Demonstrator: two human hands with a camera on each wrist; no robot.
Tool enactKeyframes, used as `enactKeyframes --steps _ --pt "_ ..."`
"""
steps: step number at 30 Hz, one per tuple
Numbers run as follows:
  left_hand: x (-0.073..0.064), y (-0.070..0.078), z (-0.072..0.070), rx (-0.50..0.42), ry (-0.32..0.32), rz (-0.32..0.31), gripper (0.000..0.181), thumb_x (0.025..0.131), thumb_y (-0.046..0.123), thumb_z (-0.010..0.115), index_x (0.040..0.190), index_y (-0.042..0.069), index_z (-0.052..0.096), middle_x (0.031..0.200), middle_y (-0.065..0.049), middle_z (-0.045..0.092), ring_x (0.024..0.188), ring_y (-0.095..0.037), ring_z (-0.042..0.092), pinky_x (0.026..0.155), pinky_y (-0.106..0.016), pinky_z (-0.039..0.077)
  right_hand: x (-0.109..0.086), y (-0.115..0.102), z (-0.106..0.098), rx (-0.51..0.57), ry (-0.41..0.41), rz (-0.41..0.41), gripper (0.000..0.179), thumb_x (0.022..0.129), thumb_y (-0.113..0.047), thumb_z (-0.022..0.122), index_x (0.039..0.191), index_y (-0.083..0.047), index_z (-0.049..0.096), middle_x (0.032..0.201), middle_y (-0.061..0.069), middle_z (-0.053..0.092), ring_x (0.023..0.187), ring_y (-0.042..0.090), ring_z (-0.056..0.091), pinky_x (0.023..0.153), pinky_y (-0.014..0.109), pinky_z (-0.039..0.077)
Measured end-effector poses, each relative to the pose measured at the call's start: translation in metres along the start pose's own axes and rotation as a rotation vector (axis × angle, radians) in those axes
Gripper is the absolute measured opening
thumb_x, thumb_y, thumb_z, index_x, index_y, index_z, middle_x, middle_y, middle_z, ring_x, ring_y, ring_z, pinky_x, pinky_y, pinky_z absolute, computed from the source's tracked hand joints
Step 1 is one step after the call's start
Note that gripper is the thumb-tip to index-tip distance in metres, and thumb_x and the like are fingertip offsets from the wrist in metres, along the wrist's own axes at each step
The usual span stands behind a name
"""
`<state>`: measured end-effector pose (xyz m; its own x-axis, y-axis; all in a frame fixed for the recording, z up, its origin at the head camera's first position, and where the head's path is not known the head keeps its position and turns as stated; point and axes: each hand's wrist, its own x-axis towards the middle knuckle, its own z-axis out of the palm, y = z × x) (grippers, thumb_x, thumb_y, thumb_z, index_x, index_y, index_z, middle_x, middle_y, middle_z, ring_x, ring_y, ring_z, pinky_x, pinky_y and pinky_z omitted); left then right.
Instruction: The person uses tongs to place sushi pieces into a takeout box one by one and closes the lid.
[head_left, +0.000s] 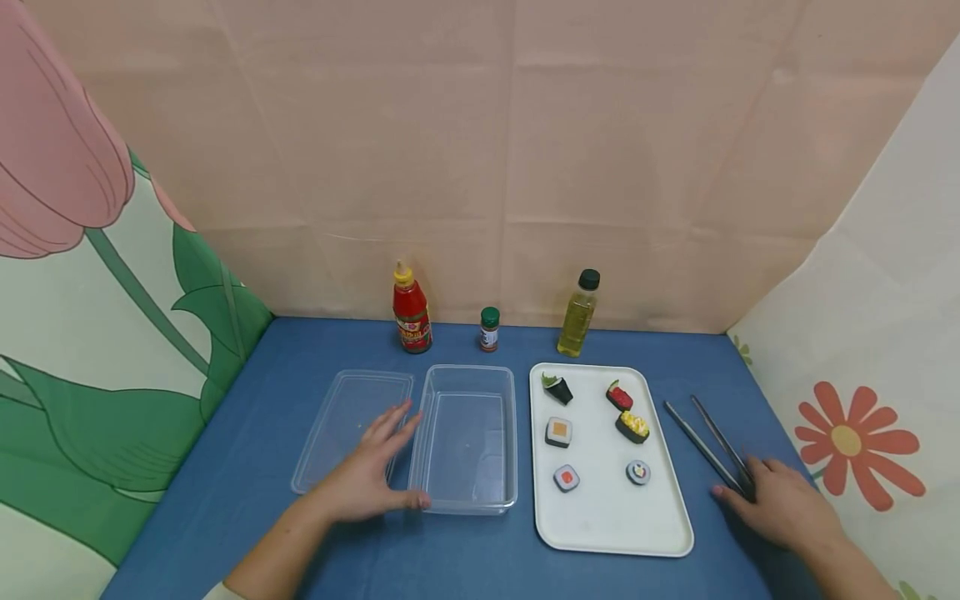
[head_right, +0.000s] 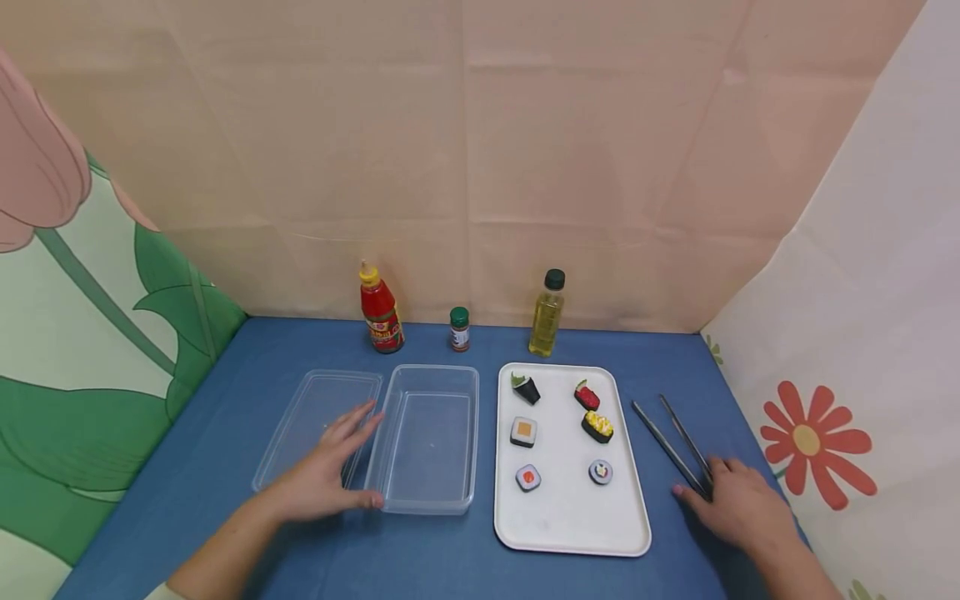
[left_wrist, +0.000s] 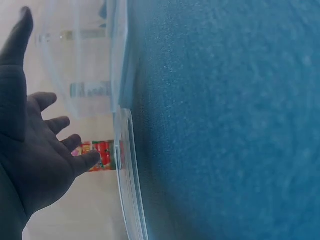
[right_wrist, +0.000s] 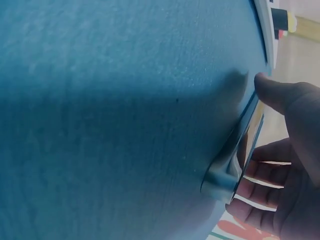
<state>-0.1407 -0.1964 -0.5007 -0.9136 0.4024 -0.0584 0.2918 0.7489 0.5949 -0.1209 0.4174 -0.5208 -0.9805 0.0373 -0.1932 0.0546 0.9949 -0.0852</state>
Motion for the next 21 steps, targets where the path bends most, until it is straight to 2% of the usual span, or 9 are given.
enactKeyframes --steps 4,8,12,16,21 --pt "-0.002 0.001 0.002 -0.004 0.001 -0.006 0.118 0.072 0.067 0.086 0.166 0.025 0.027 0.174 0.001 0.01 0.157 -0.041 0.009 0.108 -0.077 0.03 -0.004 0.004 0.0 -0.005 -0.016 0.002 0.107 0.082 -0.075 0.071 0.125 0.022 0.056 0.11 0.041 0.058 0.097 0.053 0.057 0.083 0.067 0.052" --pt "-0.002 0.001 0.003 -0.011 0.006 -0.013 0.118 0.072 0.067 0.086 0.166 0.025 0.028 0.174 0.002 0.011 0.157 -0.039 0.01 0.109 -0.076 0.031 -0.006 0.008 0.002 -0.005 0.002 -0.019 0.092 0.084 -0.064 0.076 0.118 0.02 0.059 0.097 0.031 0.06 0.086 0.042 0.058 0.076 0.061 0.055" --pt "-0.002 0.002 0.003 -0.017 0.008 -0.014 0.118 0.072 0.066 0.087 0.166 0.025 0.028 0.174 0.001 0.012 0.157 -0.038 0.01 0.109 -0.075 0.032 -0.007 0.011 0.007 0.003 0.041 -0.034 0.08 0.086 -0.05 0.08 0.115 0.021 0.059 0.096 0.031 0.06 0.087 0.046 0.06 0.079 0.064 0.054" --pt "-0.001 0.002 0.003 -0.01 0.002 -0.022 0.119 0.071 0.066 0.087 0.166 0.025 0.028 0.174 0.0 0.013 0.157 -0.038 0.01 0.108 -0.075 0.033 -0.008 0.009 0.01 0.025 0.051 -0.011 0.075 0.087 -0.043 0.081 0.116 0.022 0.058 0.101 0.036 0.06 0.093 0.052 0.059 0.083 0.067 0.051" --pt "-0.001 0.004 0.002 -0.007 -0.005 -0.031 0.119 0.071 0.068 0.086 0.166 0.026 0.028 0.174 0.001 0.013 0.157 -0.038 0.01 0.109 -0.075 0.032 -0.01 0.005 0.01 0.048 0.038 0.044 0.06 0.091 -0.034 0.079 0.111 0.019 0.059 0.094 0.029 0.058 0.084 0.043 0.057 0.078 0.063 0.052"
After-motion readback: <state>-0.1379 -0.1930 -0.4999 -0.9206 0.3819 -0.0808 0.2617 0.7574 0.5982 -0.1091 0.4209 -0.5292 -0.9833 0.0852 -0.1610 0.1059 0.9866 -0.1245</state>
